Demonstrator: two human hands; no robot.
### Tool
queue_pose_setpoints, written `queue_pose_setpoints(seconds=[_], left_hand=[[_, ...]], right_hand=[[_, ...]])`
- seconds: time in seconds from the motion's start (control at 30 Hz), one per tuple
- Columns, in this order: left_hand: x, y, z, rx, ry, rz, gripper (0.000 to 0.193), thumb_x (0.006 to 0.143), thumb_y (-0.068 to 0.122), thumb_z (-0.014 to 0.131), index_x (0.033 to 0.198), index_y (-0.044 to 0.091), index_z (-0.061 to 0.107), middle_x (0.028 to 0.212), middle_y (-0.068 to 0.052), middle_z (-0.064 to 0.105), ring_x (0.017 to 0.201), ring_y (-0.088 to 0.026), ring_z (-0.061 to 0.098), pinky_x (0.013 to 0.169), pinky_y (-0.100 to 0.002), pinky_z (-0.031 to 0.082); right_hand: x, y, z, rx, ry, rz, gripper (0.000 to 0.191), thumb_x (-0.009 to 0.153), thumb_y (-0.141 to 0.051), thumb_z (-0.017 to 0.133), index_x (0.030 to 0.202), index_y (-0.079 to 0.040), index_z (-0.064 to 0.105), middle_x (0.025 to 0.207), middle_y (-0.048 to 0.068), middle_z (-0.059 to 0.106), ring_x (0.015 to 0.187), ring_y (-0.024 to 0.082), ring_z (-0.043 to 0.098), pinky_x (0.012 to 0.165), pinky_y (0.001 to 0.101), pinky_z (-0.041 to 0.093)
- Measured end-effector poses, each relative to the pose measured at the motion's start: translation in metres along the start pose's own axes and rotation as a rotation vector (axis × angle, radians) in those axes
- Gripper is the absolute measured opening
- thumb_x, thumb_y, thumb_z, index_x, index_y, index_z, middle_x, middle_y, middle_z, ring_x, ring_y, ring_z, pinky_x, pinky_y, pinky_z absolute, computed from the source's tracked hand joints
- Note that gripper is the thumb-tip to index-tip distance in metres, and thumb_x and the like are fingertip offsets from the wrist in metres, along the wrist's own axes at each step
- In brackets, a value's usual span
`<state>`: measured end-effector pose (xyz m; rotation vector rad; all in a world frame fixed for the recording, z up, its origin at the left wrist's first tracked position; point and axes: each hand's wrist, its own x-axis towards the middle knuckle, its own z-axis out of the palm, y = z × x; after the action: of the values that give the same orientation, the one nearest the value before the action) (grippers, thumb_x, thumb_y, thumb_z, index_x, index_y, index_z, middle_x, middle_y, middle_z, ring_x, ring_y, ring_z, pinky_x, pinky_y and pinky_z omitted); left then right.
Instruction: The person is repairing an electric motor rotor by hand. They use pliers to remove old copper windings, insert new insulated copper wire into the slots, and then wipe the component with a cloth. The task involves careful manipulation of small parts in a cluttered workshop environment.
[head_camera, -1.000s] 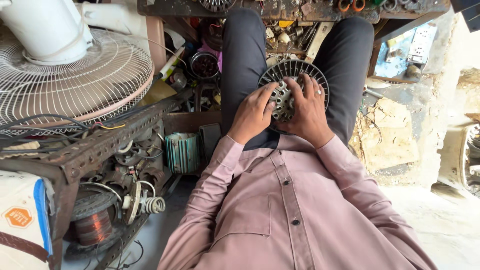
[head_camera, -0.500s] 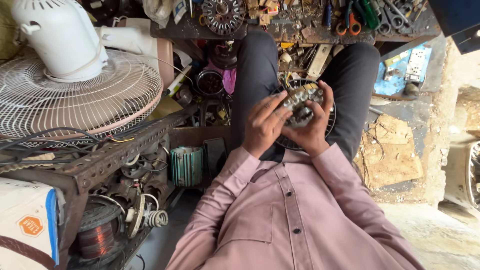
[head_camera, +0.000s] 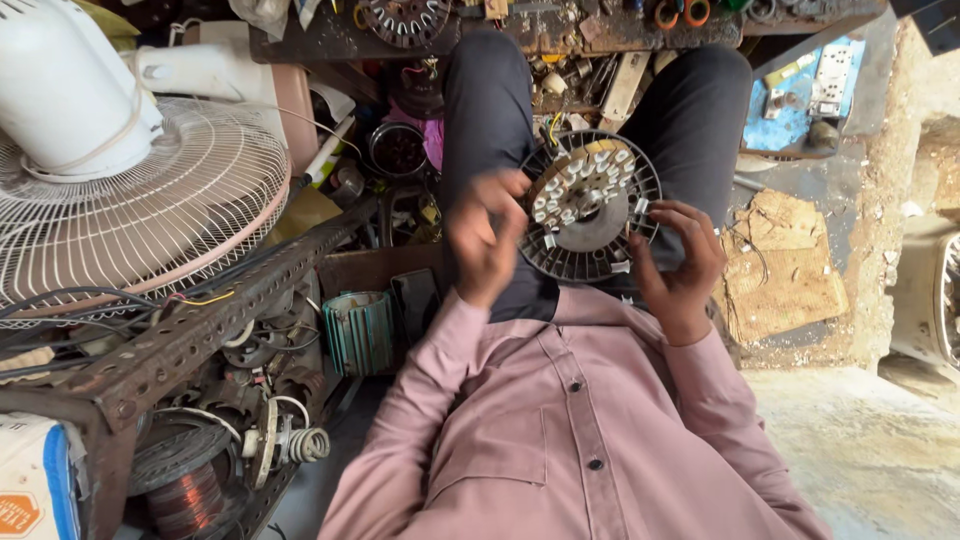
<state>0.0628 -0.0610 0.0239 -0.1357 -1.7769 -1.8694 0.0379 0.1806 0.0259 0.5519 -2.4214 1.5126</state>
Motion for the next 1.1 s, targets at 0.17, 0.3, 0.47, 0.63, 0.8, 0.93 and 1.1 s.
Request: queue_pose_setpoints(seconds=[0.17,0.3,0.47,0.63,0.8,0.93,1.1], left_hand=[[0.045,-0.062,-0.025,-0.263,-0.293,-0.360,0.039,0.105,0.004,0.060,0.144,0.008,0.054,0.138,-0.007,0.066,0.117,-0.015,0.067,0.106,-0.031,0.054],[0.057,-0.098,-0.024,-0.276,-0.560,-0.453,0.036,0.102,-0.005,0.064,0.137,0.004,0.062,0.132,-0.008,0.068,0.113,-0.012,0.067,0.102,-0.029,0.055],[0.052,-0.106,-0.019,-0.387,-0.514,-0.447,0.027,0.096,-0.013,0.068,0.119,0.000,0.073,0.116,-0.005,0.074,0.109,-0.012,0.071,0.100,-0.029,0.058],[0.058,-0.085,-0.013,-0.182,-0.585,-0.236,0.034,0.092,-0.016,0.061,0.119,0.002,0.072,0.115,-0.006,0.070,0.106,-0.014,0.070,0.094,-0.028,0.059],[0.067,-0.053,0.003,-0.024,-0.634,-0.015,0.024,0.094,-0.003,0.072,0.116,0.006,0.070,0.114,-0.006,0.070,0.108,-0.022,0.070,0.095,-0.034,0.058],[0.069,-0.038,0.012,0.057,-0.681,-0.026,0.024,0.099,0.004,0.068,0.122,0.006,0.063,0.113,-0.008,0.066,0.107,-0.025,0.070,0.091,-0.035,0.058],[0.074,-0.036,0.011,0.045,-0.638,-0.085,0.020,0.102,0.005,0.066,0.121,0.005,0.061,0.109,-0.009,0.065,0.101,-0.028,0.069,0.086,-0.038,0.056]], right_hand=[[-0.009,-0.004,-0.017,0.057,-0.111,0.197,0.013,0.097,-0.006,0.077,0.104,0.000,0.069,0.099,0.009,0.073,0.079,0.018,0.067,0.072,0.0296,0.053],[-0.014,-0.012,-0.032,-0.167,-0.624,0.378,0.020,0.083,-0.019,0.082,0.093,-0.004,0.073,0.081,0.008,0.072,0.063,0.018,0.069,0.060,0.0323,0.055],[-0.045,-0.001,-0.020,-0.317,-0.614,0.117,0.026,0.084,-0.023,0.080,0.104,-0.006,0.076,0.085,0.012,0.070,0.070,0.029,0.068,0.064,0.0386,0.054],[-0.048,0.033,-0.046,-0.165,-0.637,0.391,0.019,0.082,-0.017,0.079,0.099,-0.008,0.078,0.091,0.010,0.074,0.072,0.023,0.072,0.064,0.0349,0.058],[-0.015,0.044,-0.104,-0.684,-0.191,0.178,0.028,0.087,-0.003,0.077,0.115,-0.003,0.074,0.109,0.015,0.074,0.091,0.023,0.073,0.079,0.0338,0.058],[-0.016,0.036,-0.062,-0.278,-0.274,0.321,0.033,0.090,0.001,0.076,0.123,-0.001,0.071,0.116,0.012,0.073,0.098,0.022,0.073,0.087,0.0335,0.058],[-0.041,0.021,-0.004,-0.188,-0.429,0.333,0.030,0.080,0.002,0.078,0.109,0.000,0.071,0.115,0.015,0.070,0.093,0.024,0.075,0.079,0.0315,0.061]])
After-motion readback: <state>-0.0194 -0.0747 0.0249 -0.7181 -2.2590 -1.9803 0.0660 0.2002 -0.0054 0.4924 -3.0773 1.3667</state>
